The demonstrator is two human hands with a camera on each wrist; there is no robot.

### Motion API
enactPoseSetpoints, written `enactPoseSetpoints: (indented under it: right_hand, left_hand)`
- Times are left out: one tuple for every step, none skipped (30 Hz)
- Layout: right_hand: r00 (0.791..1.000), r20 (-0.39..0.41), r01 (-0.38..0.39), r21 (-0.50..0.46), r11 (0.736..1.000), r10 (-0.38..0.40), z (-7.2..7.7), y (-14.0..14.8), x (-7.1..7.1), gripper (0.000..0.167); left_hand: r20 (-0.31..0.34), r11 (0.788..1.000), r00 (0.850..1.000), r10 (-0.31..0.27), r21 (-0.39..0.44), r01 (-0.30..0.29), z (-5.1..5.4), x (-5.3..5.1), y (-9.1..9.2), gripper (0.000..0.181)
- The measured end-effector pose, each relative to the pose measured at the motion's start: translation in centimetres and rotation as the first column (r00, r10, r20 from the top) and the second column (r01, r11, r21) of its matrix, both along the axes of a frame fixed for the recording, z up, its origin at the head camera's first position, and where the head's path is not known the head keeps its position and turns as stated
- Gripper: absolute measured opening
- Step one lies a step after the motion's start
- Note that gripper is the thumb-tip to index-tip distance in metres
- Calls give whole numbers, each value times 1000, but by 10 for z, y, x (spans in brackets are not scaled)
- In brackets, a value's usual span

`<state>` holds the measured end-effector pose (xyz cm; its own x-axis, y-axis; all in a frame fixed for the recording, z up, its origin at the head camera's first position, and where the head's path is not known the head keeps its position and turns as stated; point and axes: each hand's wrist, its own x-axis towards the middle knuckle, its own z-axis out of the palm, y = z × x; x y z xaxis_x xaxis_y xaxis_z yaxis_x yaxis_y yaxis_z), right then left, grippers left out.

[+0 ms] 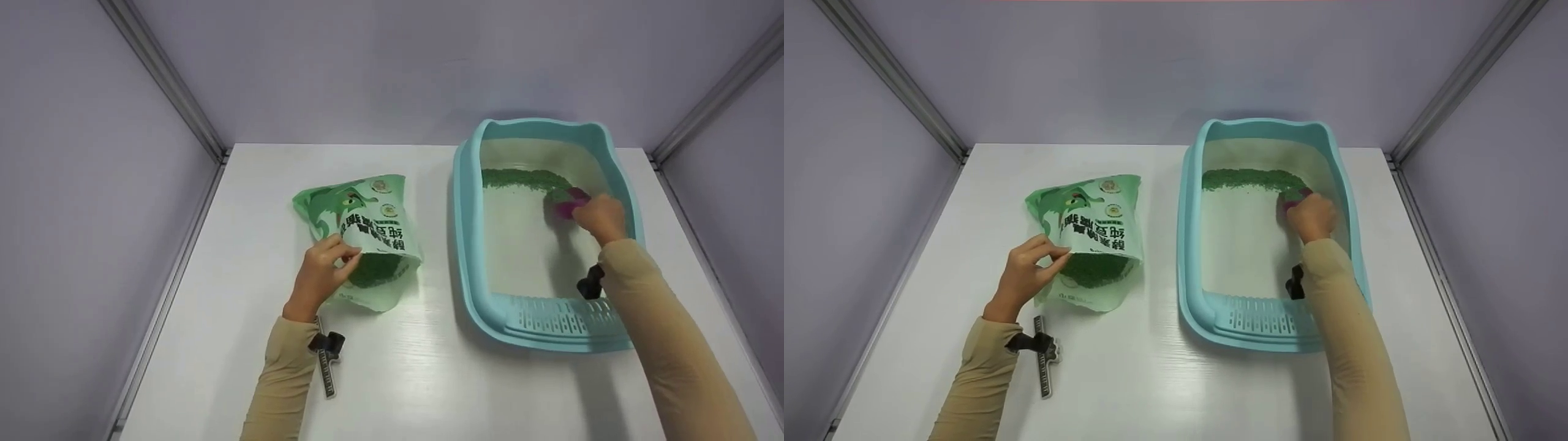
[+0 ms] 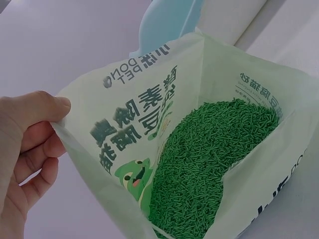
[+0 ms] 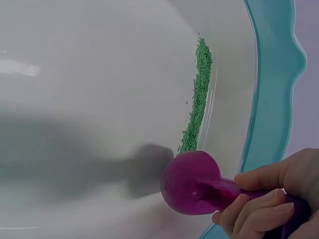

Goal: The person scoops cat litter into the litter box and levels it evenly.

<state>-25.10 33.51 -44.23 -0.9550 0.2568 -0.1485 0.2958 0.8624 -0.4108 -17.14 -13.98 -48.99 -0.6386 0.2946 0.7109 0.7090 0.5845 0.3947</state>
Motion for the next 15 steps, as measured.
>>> enactPoseSetpoints:
  right_hand:
    - [1000,4,-17,-4,1000,17,0,-3,-1,19]
    - [999,8,-41,-7,999,41,0,-8,-2,23]
    - [998,19,-66,-21,998,67,-1,-13,-4,26]
    - [995,32,-91,-40,995,92,-1,-19,-6,29]
    - [992,41,-113,-64,992,116,-1,-24,-7,31]
    - [990,55,-126,-92,988,132,-1,-30,-9,32]
    - [987,64,-140,-106,984,147,-1,-35,-10,33]
    - [985,71,-149,-112,982,157,0,-38,-11,32]
    - [984,74,-151,-116,982,160,0,-40,-11,31]
    - [985,70,-152,-109,982,160,1,-40,-11,30]
    - [986,63,-149,-95,984,156,2,-39,-11,29]
    - [988,53,-143,-77,987,147,2,-36,-10,29]
    - [991,41,-128,-57,990,131,3,-31,-9,28]
    - [994,29,-106,-39,994,108,3,-26,-7,27]
    - [996,12,-85,-19,996,85,3,-20,-6,25]
  left_hand:
    - [-3,1000,1000,0,-1,0,0,0,0,5]
    - [-7,1000,1000,0,-3,0,0,0,0,5]
    - [-10,1000,1000,0,-3,0,-1,0,0,5]
    - [-12,1000,1000,0,-1,0,-1,1,-1,5]
    - [-14,1000,1000,0,1,0,-1,1,-1,5]
    - [-13,1000,1000,1,4,-1,0,1,-1,5]
    - [-11,1000,1000,2,6,-2,0,1,-1,5]
    - [-8,1000,1000,2,9,-2,0,1,-1,5]
    - [-6,1000,1000,3,10,-3,0,1,-1,5]
    - [-3,1000,1000,3,10,-3,0,1,-1,4]
    - [-2,1000,1000,2,10,-2,0,1,-1,4]
    - [-1,1000,1000,0,10,0,0,1,-1,4]
    - [-3,1000,1000,-2,11,2,0,1,-1,4]
    - [-5,1000,1000,-4,13,4,0,1,-1,4]
    - [-9,1000,1000,-4,14,4,0,1,-1,4]
